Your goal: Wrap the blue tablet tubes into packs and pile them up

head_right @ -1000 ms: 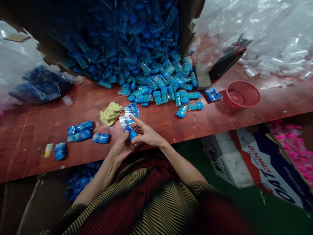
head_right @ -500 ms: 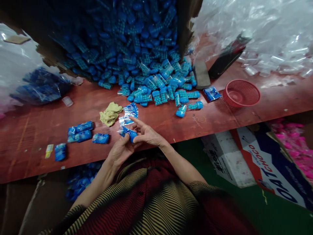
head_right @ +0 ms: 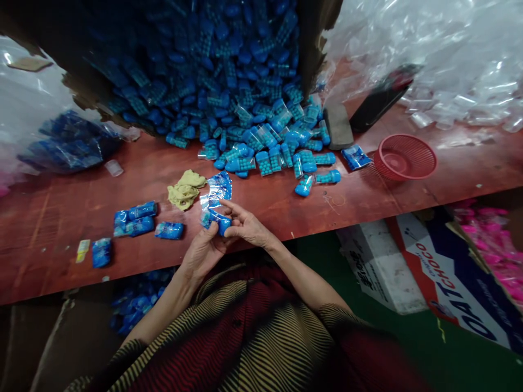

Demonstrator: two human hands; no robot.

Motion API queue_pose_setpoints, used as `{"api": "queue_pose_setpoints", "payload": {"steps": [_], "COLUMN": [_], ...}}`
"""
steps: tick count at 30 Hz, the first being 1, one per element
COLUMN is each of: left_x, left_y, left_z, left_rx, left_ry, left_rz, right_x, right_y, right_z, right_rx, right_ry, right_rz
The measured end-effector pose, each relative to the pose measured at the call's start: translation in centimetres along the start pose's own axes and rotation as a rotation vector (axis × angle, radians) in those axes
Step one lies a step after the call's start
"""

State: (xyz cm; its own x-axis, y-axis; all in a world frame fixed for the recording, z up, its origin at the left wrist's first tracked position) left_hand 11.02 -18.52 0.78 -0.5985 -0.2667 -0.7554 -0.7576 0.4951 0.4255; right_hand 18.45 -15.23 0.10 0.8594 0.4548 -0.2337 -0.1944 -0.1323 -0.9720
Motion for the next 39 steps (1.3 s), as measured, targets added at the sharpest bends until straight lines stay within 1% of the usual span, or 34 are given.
{"api": "queue_pose_setpoints", "payload": {"steps": [1, 3, 5, 6, 8, 9, 10, 11, 12, 13, 14, 15, 16, 17, 18, 20, 22, 25, 28, 30, 31, 33, 35, 37, 39], "left_x": [0.5, 2.2, 4.8, 5.9, 7.6, 8.1, 8.3, 8.3, 7.9, 7.2, 6.4, 5.6, 5.3, 5.3, 5.7, 7.1, 8.3, 9.1, 8.8, 7.9, 7.4, 6.2, 5.3, 4.8, 4.7], "left_y": [1.1, 4.4, 8.3, 9.9, 11.8, 12.1, 12.0, 11.8, 11.5, 11.3, 11.1, 10.7, 10.4, 10.2, 10.1, 10.6, 11.6, 12.7, 13.1, 12.9, 12.7, 12.2, 11.8, 11.4, 11.3], "left_z": [-0.1, -0.6, -1.8, -2.5, -3.6, -4.1, -4.4, -4.5, -4.4, -4.3, -4.2, -3.8, -3.2, -2.5, -1.7, -0.4, 0.1, -0.2, -0.9, -1.2, -1.1, -0.4, 1.1, 3.1, 4.8], "left_rx": [-0.034, -0.159, -0.325, -0.387, -0.450, -0.457, -0.464, -0.487, -0.522, -0.598, -0.706, -0.786, -0.842, -0.860, -0.841, -0.773, -0.729, -0.732, -0.774, -0.833, -0.866, -0.903, -0.879, -0.816, -0.779], "left_ry": [0.033, 0.149, 0.287, 0.332, 0.369, 0.388, 0.392, 0.395, 0.384, 0.379, 0.394, 0.411, 0.453, 0.507, 0.560, 0.664, 0.722, 0.727, 0.728, 0.723, 0.709, 0.661, 0.603, 0.542, 0.506], "left_rz": [-0.004, -0.066, -0.175, -0.219, -0.215, -0.151, -0.038, 0.121, 0.329, 0.571, 0.842, 1.123, 1.369, 1.574, 1.732, 1.912, 1.981, 2.002, 1.967, 1.918, 1.897, 1.879, 1.887, 1.901, 1.897], "right_x": [0.0, 0.9, 2.2, 2.7, 2.8, 2.5, 2.0, 1.2, 0.3, -0.7, -1.8, -2.9, -4.0, -5.1, -5.9, -7.1, -7.9, -8.2, -7.6, -6.7, -6.0, -4.3, -2.6, -1.3, -0.6], "right_y": [0.1, 0.0, -0.5, -0.9, -1.7, -2.1, -2.5, -2.8, -3.2, -3.4, -3.6, -3.7, -3.6, -3.4, -3.0, -1.7, -0.2, 1.1, 1.0, 0.1, -0.6, -2.0, -2.6, -1.6, -0.4], "right_z": [0.0, 0.0, 0.1, 0.2, 0.8, 1.3, 1.8, 2.5, 3.4, 4.4, 5.5, 6.8, 8.1, 9.5, 10.8, 13.2, 14.9, 16.0, 16.0, 15.3, 14.7, 13.1, 11.0, 9.0, 7.4], "right_rx": [-0.010, -0.013, 0.013, 0.030, 0.072, 0.095, 0.121, 0.148, 0.172, 0.194, 0.214, 0.230, 0.249, 0.263, 0.256, 0.231, 0.209, 0.223, 0.186, 0.149, 0.151, 0.199, 0.225, 0.184, 0.159], "right_ry": [-0.013, 0.034, 0.135, 0.177, 0.204, 0.196, 0.183, 0.166, 0.145, 0.120, 0.091, 0.063, 0.036, 0.008, -0.009, -0.068, -0.117, -0.150, -0.243, -0.310, -0.319, -0.253, -0.149, -0.099, -0.053], "right_rz": [-0.035, -0.171, -0.389, -0.512, -0.746, -0.848, -0.937, -1.015, -1.086, -1.150, -1.210, -1.268, -1.321, -1.371, -1.417, -1.490, -1.536, -1.557, -1.480, -1.390, -1.356, -1.361, -1.459, -1.591, -1.663]}}
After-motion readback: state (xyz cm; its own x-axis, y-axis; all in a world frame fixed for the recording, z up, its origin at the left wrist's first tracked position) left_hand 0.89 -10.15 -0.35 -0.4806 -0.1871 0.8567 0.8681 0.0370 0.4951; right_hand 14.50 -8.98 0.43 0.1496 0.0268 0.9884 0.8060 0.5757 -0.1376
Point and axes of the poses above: each hand's wrist, its own z-axis towards the middle knuckle, its own x-axis out of the back of the hand, y = z × x, the point moved 8 cm from there along z, towards the middle knuckle, and after that the axes turned 10 degrees about -z, right-handed, at the moved point
